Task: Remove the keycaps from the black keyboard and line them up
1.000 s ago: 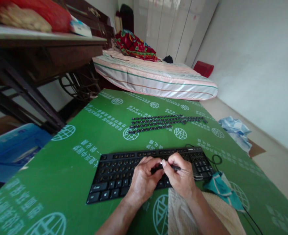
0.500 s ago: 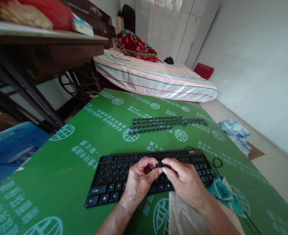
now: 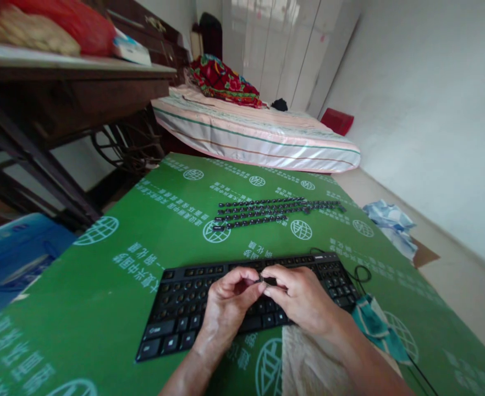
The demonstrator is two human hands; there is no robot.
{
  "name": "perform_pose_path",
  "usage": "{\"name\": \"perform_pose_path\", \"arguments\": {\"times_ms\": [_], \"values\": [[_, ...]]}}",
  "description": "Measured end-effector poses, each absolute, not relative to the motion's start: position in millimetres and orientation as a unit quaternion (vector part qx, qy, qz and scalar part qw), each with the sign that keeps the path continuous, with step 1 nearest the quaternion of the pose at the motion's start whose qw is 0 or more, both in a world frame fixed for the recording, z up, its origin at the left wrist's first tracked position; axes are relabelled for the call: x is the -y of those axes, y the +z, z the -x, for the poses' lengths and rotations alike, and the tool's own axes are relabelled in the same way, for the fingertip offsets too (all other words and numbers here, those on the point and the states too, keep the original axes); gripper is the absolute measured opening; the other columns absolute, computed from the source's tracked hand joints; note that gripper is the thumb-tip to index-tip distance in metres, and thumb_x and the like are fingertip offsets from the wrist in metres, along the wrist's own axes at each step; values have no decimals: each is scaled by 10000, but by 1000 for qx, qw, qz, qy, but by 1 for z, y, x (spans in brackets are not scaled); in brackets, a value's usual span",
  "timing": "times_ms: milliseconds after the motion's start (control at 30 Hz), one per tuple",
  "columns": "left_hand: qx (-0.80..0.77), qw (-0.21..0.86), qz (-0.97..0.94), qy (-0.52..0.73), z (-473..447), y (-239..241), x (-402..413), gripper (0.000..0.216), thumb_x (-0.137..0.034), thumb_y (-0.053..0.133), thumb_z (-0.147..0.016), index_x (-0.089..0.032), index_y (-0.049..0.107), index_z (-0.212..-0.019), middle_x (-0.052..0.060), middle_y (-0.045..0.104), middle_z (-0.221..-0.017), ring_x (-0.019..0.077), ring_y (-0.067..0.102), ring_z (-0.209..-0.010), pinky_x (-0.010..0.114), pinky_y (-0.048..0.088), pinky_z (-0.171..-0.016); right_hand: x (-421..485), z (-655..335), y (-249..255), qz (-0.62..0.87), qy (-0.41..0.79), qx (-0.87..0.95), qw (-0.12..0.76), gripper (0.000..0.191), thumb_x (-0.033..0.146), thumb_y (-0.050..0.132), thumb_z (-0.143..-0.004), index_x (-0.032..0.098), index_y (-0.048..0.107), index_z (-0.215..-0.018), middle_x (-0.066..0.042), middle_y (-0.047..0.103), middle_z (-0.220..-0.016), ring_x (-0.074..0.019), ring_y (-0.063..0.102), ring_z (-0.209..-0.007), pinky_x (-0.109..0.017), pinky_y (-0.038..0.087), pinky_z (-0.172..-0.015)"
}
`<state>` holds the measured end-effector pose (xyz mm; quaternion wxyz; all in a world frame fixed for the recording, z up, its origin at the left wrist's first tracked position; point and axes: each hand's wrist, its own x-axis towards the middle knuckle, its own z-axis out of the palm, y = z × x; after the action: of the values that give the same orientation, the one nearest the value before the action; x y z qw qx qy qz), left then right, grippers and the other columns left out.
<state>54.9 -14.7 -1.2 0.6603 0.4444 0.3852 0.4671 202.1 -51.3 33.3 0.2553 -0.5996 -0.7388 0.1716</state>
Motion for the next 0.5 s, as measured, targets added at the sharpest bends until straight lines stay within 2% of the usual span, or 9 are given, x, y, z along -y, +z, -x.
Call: {"name": "perform_pose_path", "arguments": {"times_ms": [167, 400, 500], "values": [[-395, 645, -456, 469, -54, 1, 14, 135, -208, 765, -567, -159, 701, -675, 6, 669, -709, 136, 599, -661, 232, 509, -637, 46, -201, 35, 598, 163, 741, 259, 132, 215, 570, -803, 227, 658, -900, -13, 703, -747, -125, 602, -582, -207, 378, -553], [-401, 617, -494, 463, -51, -2, 13, 111, -236, 735, -618, -162, 725, -700, 40, 691, -767, 170, 620, -721, 259, 521, -673, 43, -200, 41, 598, 153, 748, 246, 95, 219, 609, -758, 231, 669, -831, 22, 654, -603, -108, 541, -486, -204, 318, -494], [-395, 615, -506, 459, -50, -2, 13, 97, -227, 721, -641, -166, 731, -715, 47, 699, -808, 175, 627, -757, 256, 516, -700, 42, -200, 44, 601, 149, 749, 235, 90, 226, 619, -745, 234, 667, -821, 24, 642, -593, -113, 537, -507, -208, 304, -502]]}}
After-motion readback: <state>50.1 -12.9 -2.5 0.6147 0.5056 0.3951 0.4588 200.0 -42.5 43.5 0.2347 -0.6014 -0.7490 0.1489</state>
